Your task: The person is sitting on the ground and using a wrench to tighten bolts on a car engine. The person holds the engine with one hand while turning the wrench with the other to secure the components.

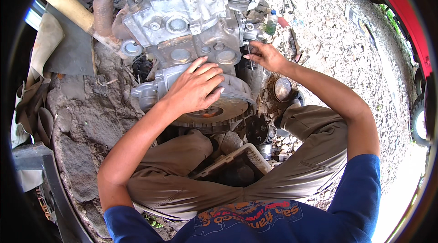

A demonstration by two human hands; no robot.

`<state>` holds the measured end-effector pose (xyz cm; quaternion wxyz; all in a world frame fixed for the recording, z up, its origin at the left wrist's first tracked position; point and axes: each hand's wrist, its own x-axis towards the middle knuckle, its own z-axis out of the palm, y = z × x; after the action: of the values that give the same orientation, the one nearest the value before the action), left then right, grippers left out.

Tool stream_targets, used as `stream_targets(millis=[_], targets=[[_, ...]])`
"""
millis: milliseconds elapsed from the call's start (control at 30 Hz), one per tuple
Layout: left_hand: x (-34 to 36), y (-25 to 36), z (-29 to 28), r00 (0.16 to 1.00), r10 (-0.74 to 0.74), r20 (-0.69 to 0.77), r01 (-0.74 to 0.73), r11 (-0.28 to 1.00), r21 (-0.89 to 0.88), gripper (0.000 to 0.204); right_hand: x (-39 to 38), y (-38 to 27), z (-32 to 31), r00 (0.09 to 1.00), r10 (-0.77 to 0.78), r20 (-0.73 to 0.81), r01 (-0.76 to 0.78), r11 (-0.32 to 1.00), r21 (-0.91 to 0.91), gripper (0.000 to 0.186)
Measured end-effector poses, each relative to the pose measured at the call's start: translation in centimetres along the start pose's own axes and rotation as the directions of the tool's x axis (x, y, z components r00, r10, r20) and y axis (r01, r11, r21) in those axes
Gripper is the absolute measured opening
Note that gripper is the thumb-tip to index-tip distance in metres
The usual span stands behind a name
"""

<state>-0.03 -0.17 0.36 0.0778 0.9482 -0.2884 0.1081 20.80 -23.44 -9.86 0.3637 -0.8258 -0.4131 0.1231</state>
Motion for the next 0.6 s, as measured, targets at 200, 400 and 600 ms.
stream_targets(millis=[200,400,600], targets=[[0.1,0.0,-0.1,1.0,0.002,0.005,-0.002,1.0,0.001,0.027,-0.5,-0.7,0.7,0.998,-0.011,-0.062,0.011,1.0,-0.008,0.047],[0.1,0.0,-0.1,1.0,-0.001,0.009,0.001,1.0,0.002,0.027,-0.1,-0.6,1.3,0.999,0.025,-0.023,-0.021,0.99,0.136,0.044],[0.0,0.0,0.0,1.0,-0.001,0.005,0.0,1.0,0.007,0.027,0.1,-1.2,1.1,0.964,0.18,0.198,-0.26,0.804,0.536,0.05]])
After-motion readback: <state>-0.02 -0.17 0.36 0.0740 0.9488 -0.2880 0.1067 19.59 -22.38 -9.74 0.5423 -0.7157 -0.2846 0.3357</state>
